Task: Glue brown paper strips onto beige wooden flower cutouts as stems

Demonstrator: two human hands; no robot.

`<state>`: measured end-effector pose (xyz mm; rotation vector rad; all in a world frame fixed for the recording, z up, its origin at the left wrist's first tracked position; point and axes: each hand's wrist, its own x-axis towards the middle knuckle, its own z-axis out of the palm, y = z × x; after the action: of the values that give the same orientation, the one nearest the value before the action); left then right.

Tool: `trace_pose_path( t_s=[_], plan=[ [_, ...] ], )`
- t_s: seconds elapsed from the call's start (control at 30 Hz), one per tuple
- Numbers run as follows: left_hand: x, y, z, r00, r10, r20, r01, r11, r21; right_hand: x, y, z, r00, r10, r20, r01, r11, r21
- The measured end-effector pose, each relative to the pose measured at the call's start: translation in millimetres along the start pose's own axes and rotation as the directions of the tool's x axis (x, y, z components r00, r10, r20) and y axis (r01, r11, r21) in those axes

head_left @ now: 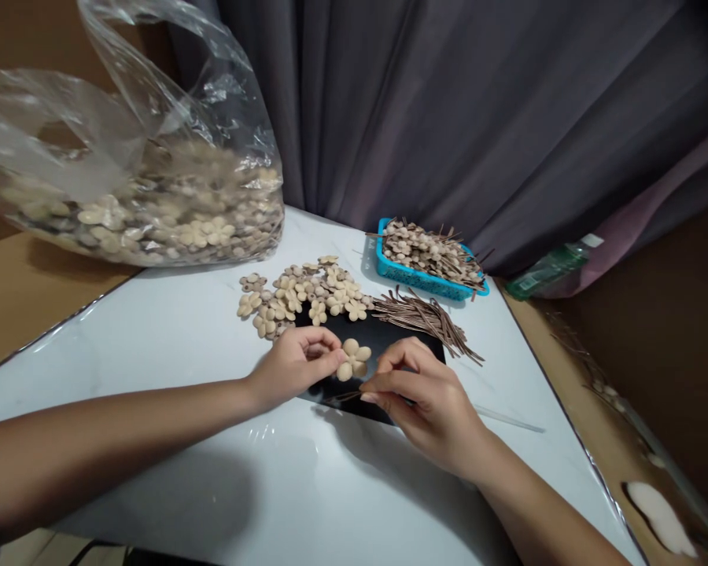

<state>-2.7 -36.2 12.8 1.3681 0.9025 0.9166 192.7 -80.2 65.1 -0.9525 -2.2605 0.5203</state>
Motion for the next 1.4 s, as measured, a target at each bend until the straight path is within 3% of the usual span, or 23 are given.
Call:
trace_pose_path(
  t_s=[0.5,0.9,1.17,1.3,1.33,1.4],
  plan=[
    [-2.6,-2.6,-2.4,0.998,0.012,0.066,-0.019,0.994,0.103,0.0,7.7,11.9,0.996,0.016,-0.084,-0.014,1.0,0.022],
    [-3.8,-6.1,-3.7,0.993,0.085,0.085,-0.1,0.976,0.192,-0.6,9.5,16.7,0.991,0.019,-0.135,-0.025,0.999,-0.044],
    [-5.9,-0.6,-1.3,0.978,0.179,0.109,-0.205,0.927,0.314,1.4,6.3,16.8,0.985,0.106,-0.139,-0.113,0.993,-0.044],
    [-6.7,-2.6,-2.9,0.958,0.244,0.147,-0.282,0.891,0.357,2.9,9.5,17.6,0.956,0.284,-0.074,-0.272,0.951,0.146],
    [-6.8,-3.1,-3.5,0.954,0.254,0.157,-0.295,0.885,0.361,3.5,11.3,18.2,0.935,0.355,-0.017,-0.338,0.905,0.259],
    [-6.9,-3.3,-4.4,0.95,0.259,0.173,-0.306,0.88,0.362,5.1,15.0,19.8,0.878,0.457,0.141,-0.458,0.719,0.523]
  ],
)
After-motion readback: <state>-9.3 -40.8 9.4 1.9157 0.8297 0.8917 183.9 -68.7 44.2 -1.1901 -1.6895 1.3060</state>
